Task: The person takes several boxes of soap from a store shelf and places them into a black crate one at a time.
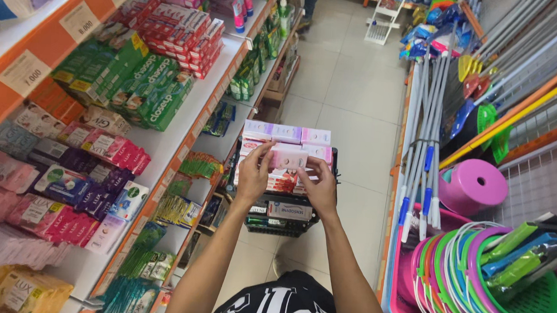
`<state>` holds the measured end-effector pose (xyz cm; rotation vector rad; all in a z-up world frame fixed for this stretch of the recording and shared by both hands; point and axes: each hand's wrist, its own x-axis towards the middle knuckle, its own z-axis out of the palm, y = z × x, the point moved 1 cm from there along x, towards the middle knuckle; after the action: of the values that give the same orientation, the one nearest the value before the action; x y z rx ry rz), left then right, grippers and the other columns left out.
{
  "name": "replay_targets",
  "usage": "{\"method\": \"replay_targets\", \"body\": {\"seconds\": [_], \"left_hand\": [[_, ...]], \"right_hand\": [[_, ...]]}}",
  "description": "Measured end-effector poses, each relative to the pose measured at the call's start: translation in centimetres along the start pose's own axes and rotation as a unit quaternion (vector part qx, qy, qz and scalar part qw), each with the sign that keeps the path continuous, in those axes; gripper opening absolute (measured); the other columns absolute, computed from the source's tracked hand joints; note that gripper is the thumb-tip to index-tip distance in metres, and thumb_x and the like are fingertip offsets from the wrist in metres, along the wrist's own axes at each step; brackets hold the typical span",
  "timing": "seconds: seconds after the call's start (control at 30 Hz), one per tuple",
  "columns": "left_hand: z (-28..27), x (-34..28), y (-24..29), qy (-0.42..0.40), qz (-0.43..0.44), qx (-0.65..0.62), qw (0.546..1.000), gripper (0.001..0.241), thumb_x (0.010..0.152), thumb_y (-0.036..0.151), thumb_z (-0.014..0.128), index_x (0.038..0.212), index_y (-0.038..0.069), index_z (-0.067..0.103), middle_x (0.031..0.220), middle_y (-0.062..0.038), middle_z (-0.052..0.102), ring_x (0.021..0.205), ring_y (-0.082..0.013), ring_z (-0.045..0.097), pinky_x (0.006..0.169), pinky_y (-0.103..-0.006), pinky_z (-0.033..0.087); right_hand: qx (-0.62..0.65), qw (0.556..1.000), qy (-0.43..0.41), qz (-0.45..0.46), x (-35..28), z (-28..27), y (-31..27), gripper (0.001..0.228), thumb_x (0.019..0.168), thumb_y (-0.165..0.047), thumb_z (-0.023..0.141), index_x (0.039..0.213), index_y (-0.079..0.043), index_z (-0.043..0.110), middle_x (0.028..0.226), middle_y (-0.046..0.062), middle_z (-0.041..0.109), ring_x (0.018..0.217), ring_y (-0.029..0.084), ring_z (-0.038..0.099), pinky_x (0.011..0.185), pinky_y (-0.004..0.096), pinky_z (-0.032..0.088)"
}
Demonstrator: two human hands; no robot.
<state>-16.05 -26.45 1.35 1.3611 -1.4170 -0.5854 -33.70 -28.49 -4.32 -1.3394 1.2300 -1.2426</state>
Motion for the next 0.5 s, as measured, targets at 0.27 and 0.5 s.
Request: {"method": "replay_targets", "body": {"seconds": [0.27,0.5], "left_hand": [[1.9,-0.3,-5.7,-0.02,-0.059,0.05,0.997,0.022,0.096,0.023,0.053,0.113,0.02,0.067,0.078,-0.006,0.068,0.064,-0.0219,0.068,0.068,-0.0367,0.054],[2.9,-0.7,-7.4,-0.05,-0.109,0.069,0.99,0.023,0.094,0.021,0.055,0.113,0.013,0.066,0.087,-0.014,0.069,0.084,-0.0341,0.067,0.077,-0.0435,0.052]], "right_hand": [[-0.272,0.959,-0.026,-0.071,-2.4,1.1,-3.2,0.071,0.079,-0.012,0.073,0.142,-0.011,0.041,0.12,0.02,0.06,0.102,0.036,0.061,0.082,0.045,0.053],[-0.456,0.877,-0.029,-0.148,-1.1,0.7,1.0,0.064,0.07,-0.024,0.079,0.129,-0.018,0.055,0.095,0.004,0.054,0.09,0.025,0.049,0.075,0.039,0.043]]}}
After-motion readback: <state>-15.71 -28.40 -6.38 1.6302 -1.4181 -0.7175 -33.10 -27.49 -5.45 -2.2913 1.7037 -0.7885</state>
